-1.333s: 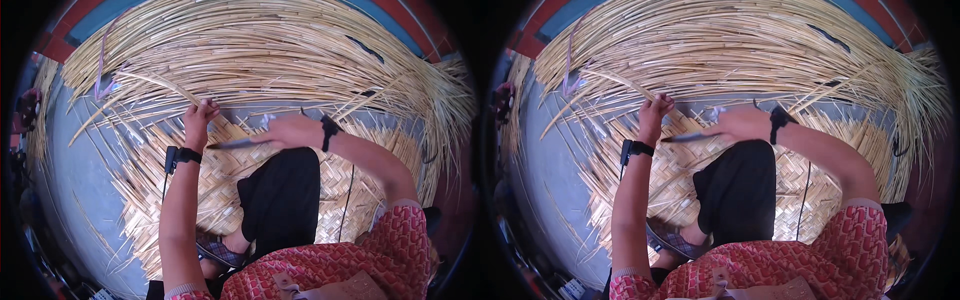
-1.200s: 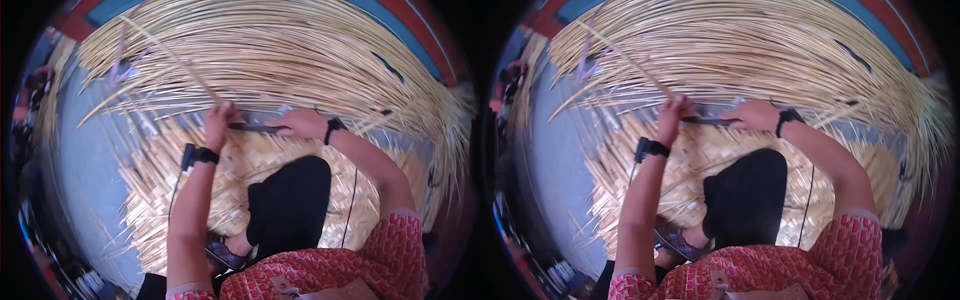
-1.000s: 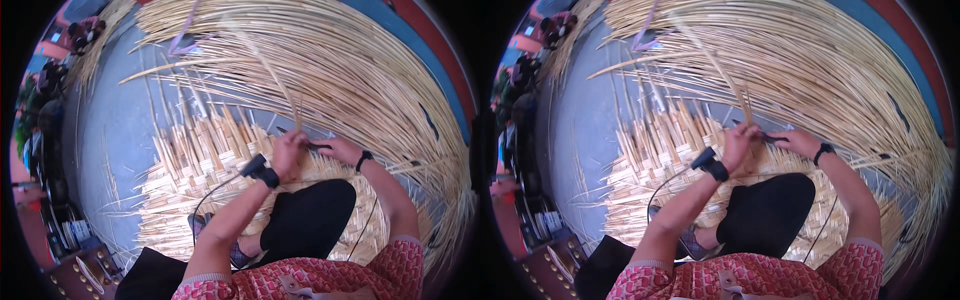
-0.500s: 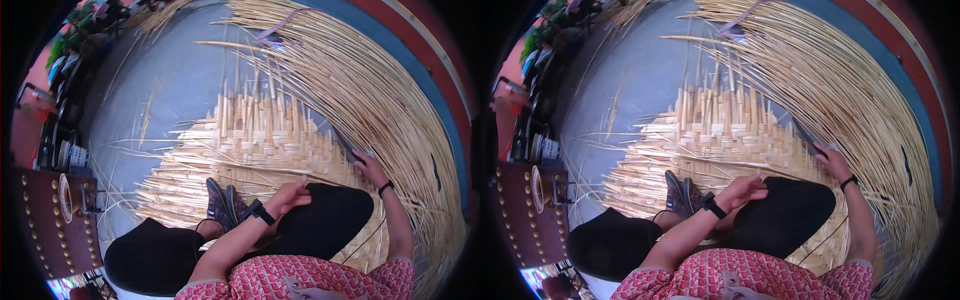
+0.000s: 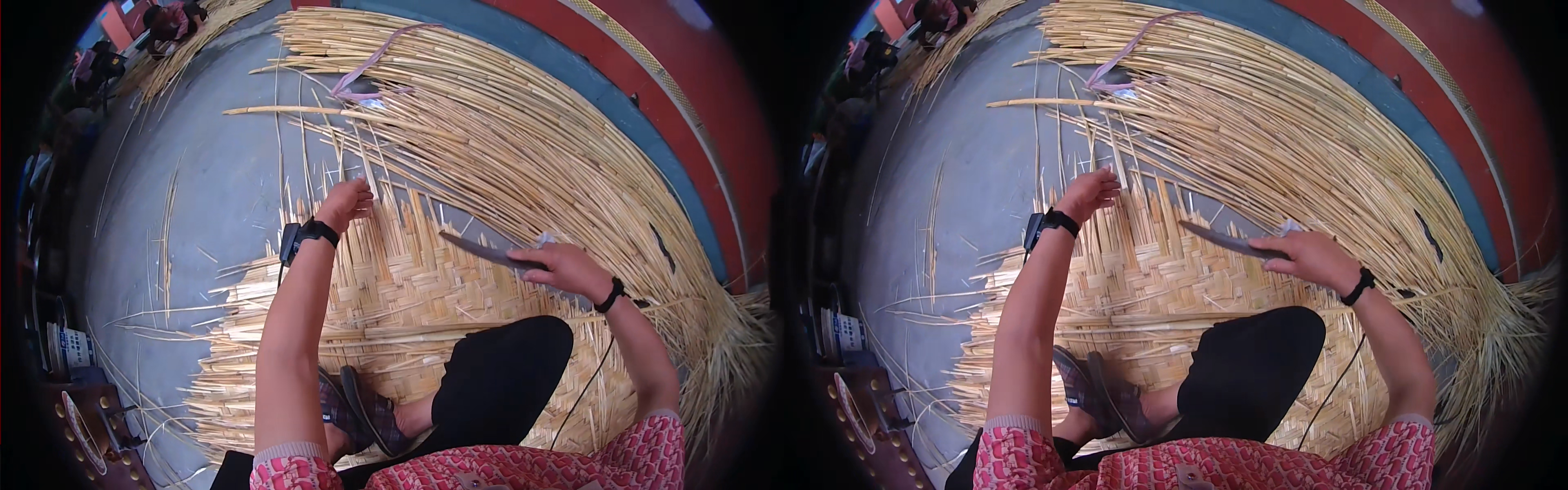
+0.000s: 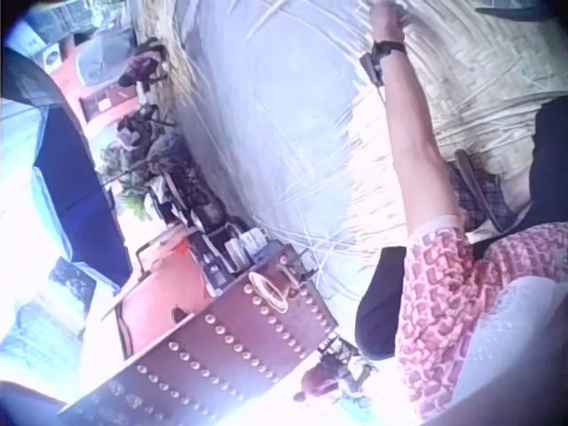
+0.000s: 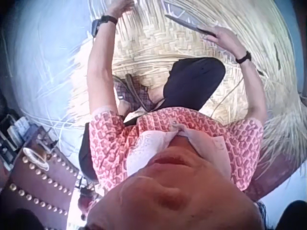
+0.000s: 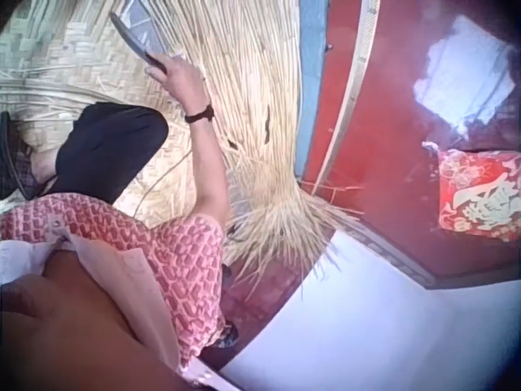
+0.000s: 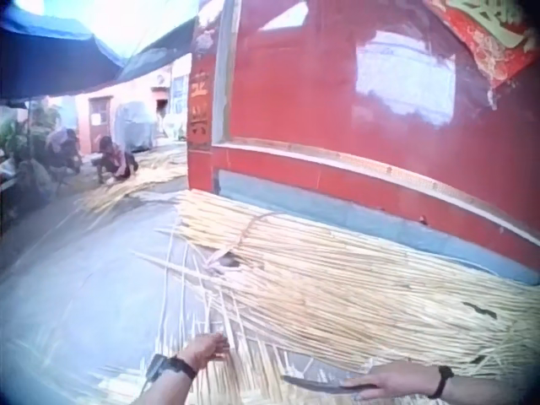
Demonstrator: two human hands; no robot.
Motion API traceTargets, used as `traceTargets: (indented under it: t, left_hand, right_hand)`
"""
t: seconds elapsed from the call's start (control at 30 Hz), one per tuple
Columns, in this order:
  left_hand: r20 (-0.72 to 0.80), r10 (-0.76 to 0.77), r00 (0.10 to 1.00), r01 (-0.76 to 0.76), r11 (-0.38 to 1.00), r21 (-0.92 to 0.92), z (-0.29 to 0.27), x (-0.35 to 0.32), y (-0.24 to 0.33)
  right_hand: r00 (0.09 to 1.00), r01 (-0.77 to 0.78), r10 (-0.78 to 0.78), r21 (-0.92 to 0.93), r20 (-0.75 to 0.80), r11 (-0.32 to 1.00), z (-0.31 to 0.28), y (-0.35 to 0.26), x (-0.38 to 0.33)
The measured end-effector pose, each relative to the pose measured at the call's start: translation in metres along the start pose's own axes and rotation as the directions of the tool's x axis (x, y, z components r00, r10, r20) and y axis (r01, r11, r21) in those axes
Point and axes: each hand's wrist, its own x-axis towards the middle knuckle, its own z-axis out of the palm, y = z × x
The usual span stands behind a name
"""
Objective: Weaving thin bamboo strips together to create a large mat on the ground.
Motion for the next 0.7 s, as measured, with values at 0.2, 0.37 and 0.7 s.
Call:
traceTargets:
  t: [0.2,0.37,0.7]
  left_hand:
    - [-0.105,-0.003,0.994,-0.006,0.996,-0.086,-0.004,0.081,0.019]
    - [-0.026,0.112,0.993,-0.115,0.973,-0.202,-0.002,0.096,0.034]
    - [-0.112,0.188,0.976,-0.197,0.977,-0.076,0.025,0.017,0.007]
  right_hand:
    - [0.972,0.208,-0.205,-0.017,0.111,0.978,0.03,-0.017,0.118]
    - [0.985,0.163,-0.165,-0.042,-0.051,0.986,0.053,-0.01,0.199]
    - [0.986,0.095,-0.146,0.465,0.076,0.88,0.093,-0.019,0.269]
